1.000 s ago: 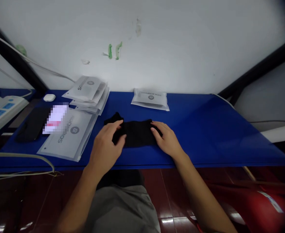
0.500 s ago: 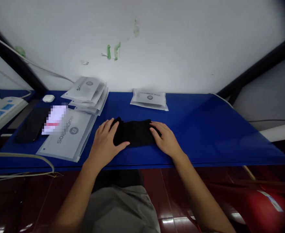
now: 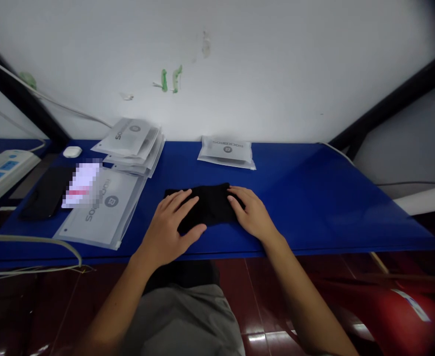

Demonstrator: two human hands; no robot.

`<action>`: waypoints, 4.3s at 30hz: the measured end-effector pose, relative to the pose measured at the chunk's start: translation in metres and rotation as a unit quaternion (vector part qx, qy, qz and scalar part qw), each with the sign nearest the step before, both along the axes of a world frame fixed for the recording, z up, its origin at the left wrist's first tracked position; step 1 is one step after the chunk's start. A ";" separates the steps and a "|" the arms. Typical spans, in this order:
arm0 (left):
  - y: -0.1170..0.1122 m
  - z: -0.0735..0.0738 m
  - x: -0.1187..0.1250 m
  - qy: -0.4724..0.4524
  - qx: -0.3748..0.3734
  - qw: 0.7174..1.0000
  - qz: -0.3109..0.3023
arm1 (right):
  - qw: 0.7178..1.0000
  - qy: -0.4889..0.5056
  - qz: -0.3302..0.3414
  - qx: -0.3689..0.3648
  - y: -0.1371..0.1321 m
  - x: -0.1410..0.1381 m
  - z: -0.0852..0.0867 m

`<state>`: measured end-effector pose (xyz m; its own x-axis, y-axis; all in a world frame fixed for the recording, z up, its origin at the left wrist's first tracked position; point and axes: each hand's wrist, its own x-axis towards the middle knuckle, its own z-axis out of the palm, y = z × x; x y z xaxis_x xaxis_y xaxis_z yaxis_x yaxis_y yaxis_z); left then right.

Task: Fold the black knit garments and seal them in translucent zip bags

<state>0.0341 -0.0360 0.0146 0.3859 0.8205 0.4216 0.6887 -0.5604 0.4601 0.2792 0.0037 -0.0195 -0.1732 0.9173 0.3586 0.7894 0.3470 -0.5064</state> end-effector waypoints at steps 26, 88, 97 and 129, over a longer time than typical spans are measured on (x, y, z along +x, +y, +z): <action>-0.003 -0.012 -0.013 0.067 -0.008 0.997 0.040 | 0.999 -0.034 0.029 0.003 -0.004 -0.008 0.001; -0.001 -0.006 -0.039 -0.026 -0.181 0.900 0.395 | 0.999 -0.001 0.046 0.008 -0.003 -0.006 0.001; 0.002 0.000 -0.033 -0.023 -0.118 0.908 0.402 | 0.997 0.001 0.067 0.045 -0.009 -0.011 0.006; 0.012 0.027 0.044 0.120 -0.028 0.992 -0.031 | 0.986 0.111 -0.025 0.118 -0.016 -0.012 0.012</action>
<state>0.0777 -0.0236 0.0415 0.5198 0.8120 0.2655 0.7472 -0.5828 0.3194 0.2668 -0.0119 -0.0070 -0.0233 0.8089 0.5875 0.6870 0.4399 -0.5784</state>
